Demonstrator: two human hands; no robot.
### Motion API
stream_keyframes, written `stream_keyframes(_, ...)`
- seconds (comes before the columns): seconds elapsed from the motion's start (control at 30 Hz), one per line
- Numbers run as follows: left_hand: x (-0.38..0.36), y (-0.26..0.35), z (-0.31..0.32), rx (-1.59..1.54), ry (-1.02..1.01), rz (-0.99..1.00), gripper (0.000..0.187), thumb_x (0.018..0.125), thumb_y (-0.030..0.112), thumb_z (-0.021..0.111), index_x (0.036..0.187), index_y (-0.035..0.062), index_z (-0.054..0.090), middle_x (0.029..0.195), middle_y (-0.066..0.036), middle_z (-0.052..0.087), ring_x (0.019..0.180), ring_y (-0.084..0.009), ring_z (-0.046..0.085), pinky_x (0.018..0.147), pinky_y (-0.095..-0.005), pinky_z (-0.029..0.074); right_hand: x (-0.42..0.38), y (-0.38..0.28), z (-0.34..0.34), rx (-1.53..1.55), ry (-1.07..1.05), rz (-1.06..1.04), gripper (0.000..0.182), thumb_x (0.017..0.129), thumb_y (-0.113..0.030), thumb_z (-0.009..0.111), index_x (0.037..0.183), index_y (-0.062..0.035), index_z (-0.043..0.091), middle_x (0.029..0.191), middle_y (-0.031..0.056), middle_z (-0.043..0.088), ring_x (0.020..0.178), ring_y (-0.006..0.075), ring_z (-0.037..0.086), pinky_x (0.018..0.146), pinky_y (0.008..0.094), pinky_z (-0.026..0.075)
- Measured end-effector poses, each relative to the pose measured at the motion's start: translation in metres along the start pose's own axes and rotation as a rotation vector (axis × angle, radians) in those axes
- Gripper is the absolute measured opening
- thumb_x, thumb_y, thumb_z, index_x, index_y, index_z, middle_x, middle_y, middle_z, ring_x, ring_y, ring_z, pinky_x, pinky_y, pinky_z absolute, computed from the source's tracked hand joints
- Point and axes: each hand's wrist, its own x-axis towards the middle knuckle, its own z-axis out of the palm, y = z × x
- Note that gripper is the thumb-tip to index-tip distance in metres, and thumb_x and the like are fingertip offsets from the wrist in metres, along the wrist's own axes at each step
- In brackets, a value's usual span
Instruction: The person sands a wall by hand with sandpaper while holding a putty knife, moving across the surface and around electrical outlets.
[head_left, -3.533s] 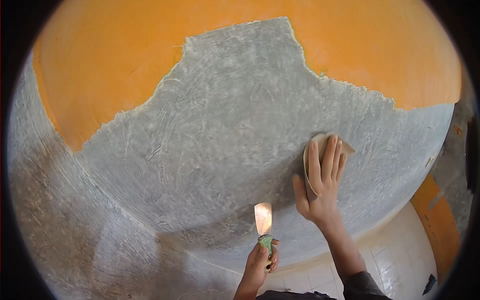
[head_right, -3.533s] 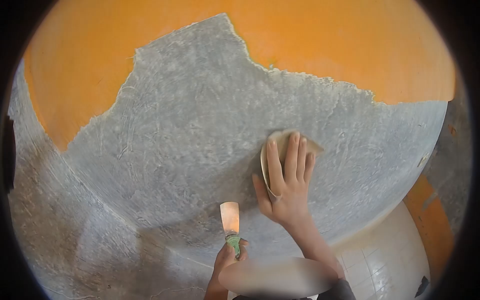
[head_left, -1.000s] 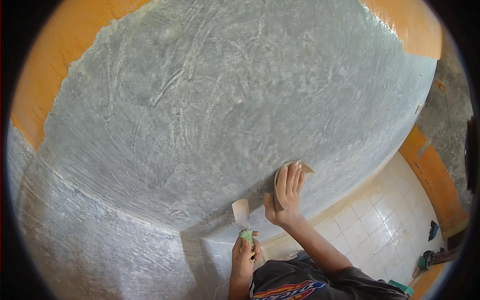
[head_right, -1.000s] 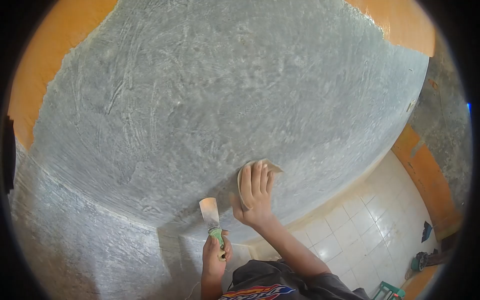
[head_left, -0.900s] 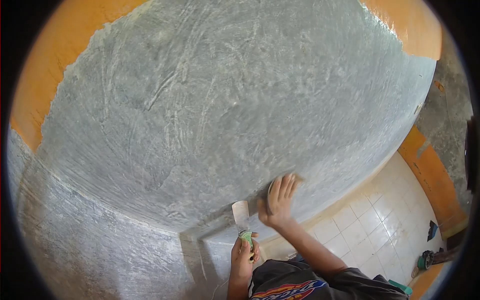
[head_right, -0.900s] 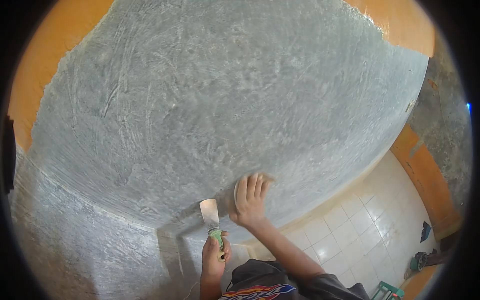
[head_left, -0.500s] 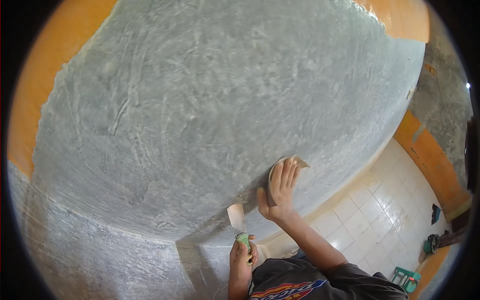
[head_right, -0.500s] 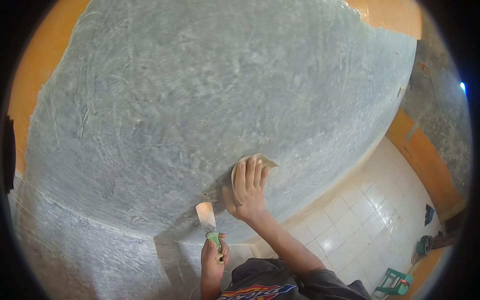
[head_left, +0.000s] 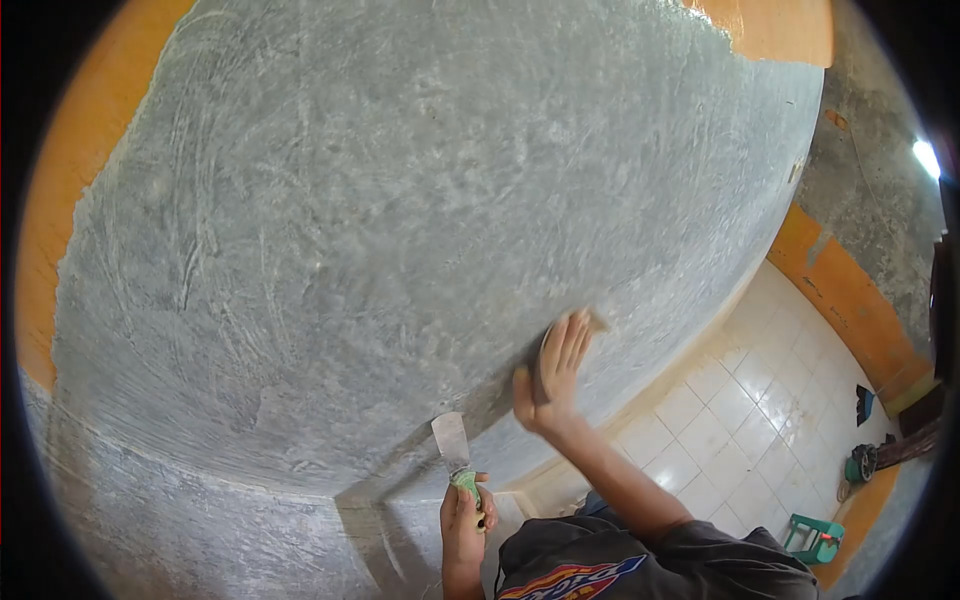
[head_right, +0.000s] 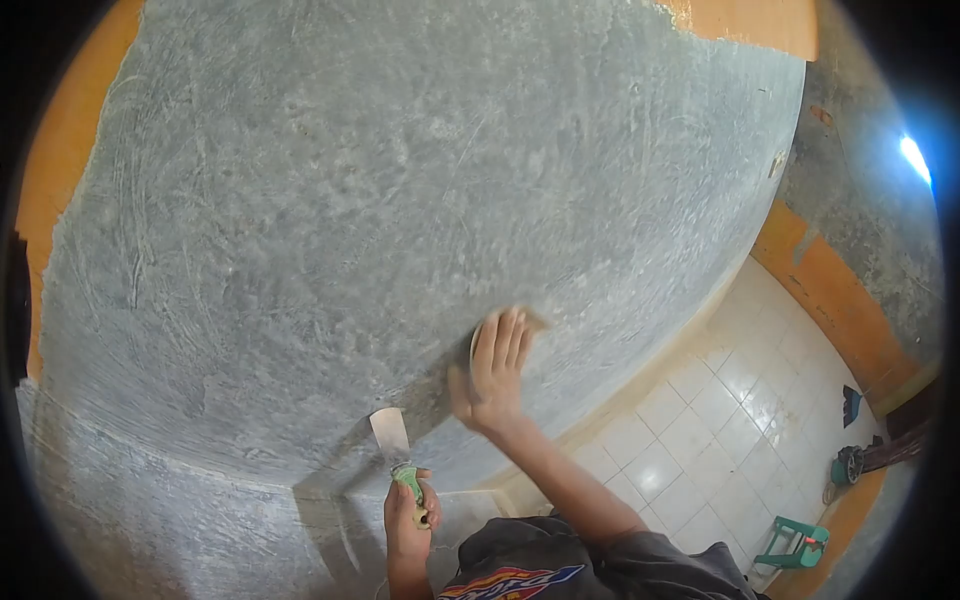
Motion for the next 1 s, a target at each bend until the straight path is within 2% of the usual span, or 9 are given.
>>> stream_keyframes(0.1, 0.003, -0.001, 0.005, 0.008, -0.017, -0.021, 0.047, 0.096, 0.043, 0.048, 0.112, -0.0011, 0.05, 0.068, -0.003, 0.047, 0.05, -0.0104, 0.041, 0.045, -0.0235, 0.031, -0.09, 0.018, 0.033, 0.007, -0.174, 0.016, 0.076, 0.085, -0.022, 0.056, 0.135, 0.0204, 0.017, 0.14, 0.0469, 0.011, 0.131, 0.0626, 0.007, 0.105, 0.0676, 0.004)
stream_keyframes(0.2, 0.01, 0.001, 0.014, 0.009, -0.052, -0.033, 0.044, 0.098, 0.041, 0.045, 0.113, -0.0001, 0.05, 0.068, -0.001, 0.048, 0.053, -0.0078, 0.043, 0.046, -0.0209, 0.031, -0.087, 0.028, 0.025, 0.004, -0.229, 0.018, 0.079, 0.085, -0.021, 0.055, 0.136, 0.0212, 0.012, 0.14, 0.0469, 0.008, 0.132, 0.0619, 0.005, 0.106, 0.0669, 0.004)
stream_keyframes(0.27, 0.012, -0.001, 0.02, 0.034, -0.07, -0.054, 0.043, 0.098, 0.04, 0.044, 0.114, 0.0001, 0.05, 0.069, -0.001, 0.049, 0.054, -0.0076, 0.044, 0.047, -0.0205, 0.031, -0.033, 0.032, 0.009, -0.01, -0.039, 0.004, 0.081, 0.085, -0.02, 0.054, 0.139, 0.0186, 0.007, 0.142, 0.046, 0.004, 0.133, 0.0604, 0.003, 0.107, 0.066, 0.003)
stream_keyframes(0.4, 0.02, 0.0, 0.035, 0.063, -0.08, -0.055, 0.043, 0.099, 0.039, 0.044, 0.115, -0.0001, 0.05, 0.069, -0.001, 0.049, 0.055, -0.0074, 0.044, 0.047, -0.0199, 0.03, 0.044, 0.033, -0.029, 0.004, 0.097, 0.052, 0.082, 0.085, -0.019, 0.053, 0.141, 0.0159, 0.004, 0.143, 0.0447, 0.001, 0.135, 0.0589, 0.001, 0.107, 0.065, 0.002)
stream_keyframes(0.5, 0.027, 0.0, 0.048, 0.064, -0.092, -0.076, 0.042, 0.099, 0.038, 0.045, 0.115, -0.0001, 0.05, 0.069, -0.001, 0.049, 0.055, -0.0073, 0.044, 0.048, -0.0196, 0.03, 0.009, 0.043, -0.009, -0.021, 0.096, 0.027, 0.081, 0.085, -0.018, 0.053, 0.142, 0.0152, 0.006, 0.143, 0.044, 0.002, 0.134, 0.0596, 0.001, 0.107, 0.0657, 0.002)
stream_keyframes(0.67, 0.04, -0.004, 0.073, 0.065, -0.151, -0.084, 0.042, 0.099, 0.038, 0.045, 0.116, -0.0001, 0.05, 0.07, -0.001, 0.049, 0.055, -0.0069, 0.043, 0.047, -0.0195, 0.03, -0.081, 0.078, 0.017, 0.013, -0.114, 0.038, 0.081, 0.084, -0.018, 0.055, 0.14, 0.0167, 0.008, 0.143, 0.0441, 0.004, 0.132, 0.0625, 0.002, 0.106, 0.0678, 0.004)
stream_keyframes(0.87, 0.05, -0.002, 0.1, 0.089, -0.185, -0.091, 0.041, 0.099, 0.036, 0.043, 0.116, -0.0002, 0.05, 0.071, -0.001, 0.05, 0.055, -0.0065, 0.043, 0.048, -0.0193, 0.03, 0.077, 0.092, -0.057, 0.016, 0.198, 0.132, 0.078, 0.086, -0.016, 0.05, 0.142, 0.0148, 0.005, 0.148, 0.0367, 0.002, 0.139, 0.0513, -0.001, 0.11, 0.0584, -0.002)
stream_keyframes(0.9, 0.052, -0.003, 0.103, 0.093, -0.186, -0.094, 0.041, 0.099, 0.036, 0.043, 0.116, -0.0002, 0.05, 0.071, -0.001, 0.05, 0.055, -0.0065, 0.043, 0.048, -0.0193, 0.03, 0.084, 0.095, -0.061, 0.027, 0.22, 0.158, 0.077, 0.086, -0.015, 0.048, 0.142, 0.0144, 0.005, 0.149, 0.0351, 0.002, 0.14, 0.0489, -0.002, 0.111, 0.0566, -0.003)
stream_keyframes(1.0, 0.058, -0.005, 0.116, 0.088, -0.208, -0.098, 0.04, 0.1, 0.036, 0.043, 0.117, -0.0001, 0.05, 0.071, -0.001, 0.05, 0.055, -0.0061, 0.043, 0.048, -0.0191, 0.03, 0.037, 0.102, -0.039, 0.008, 0.159, 0.132, 0.08, 0.087, -0.022, 0.05, 0.141, 0.016, 0.005, 0.146, 0.0404, 0.002, 0.137, 0.0556, -0.001, 0.109, 0.0608, -0.001)
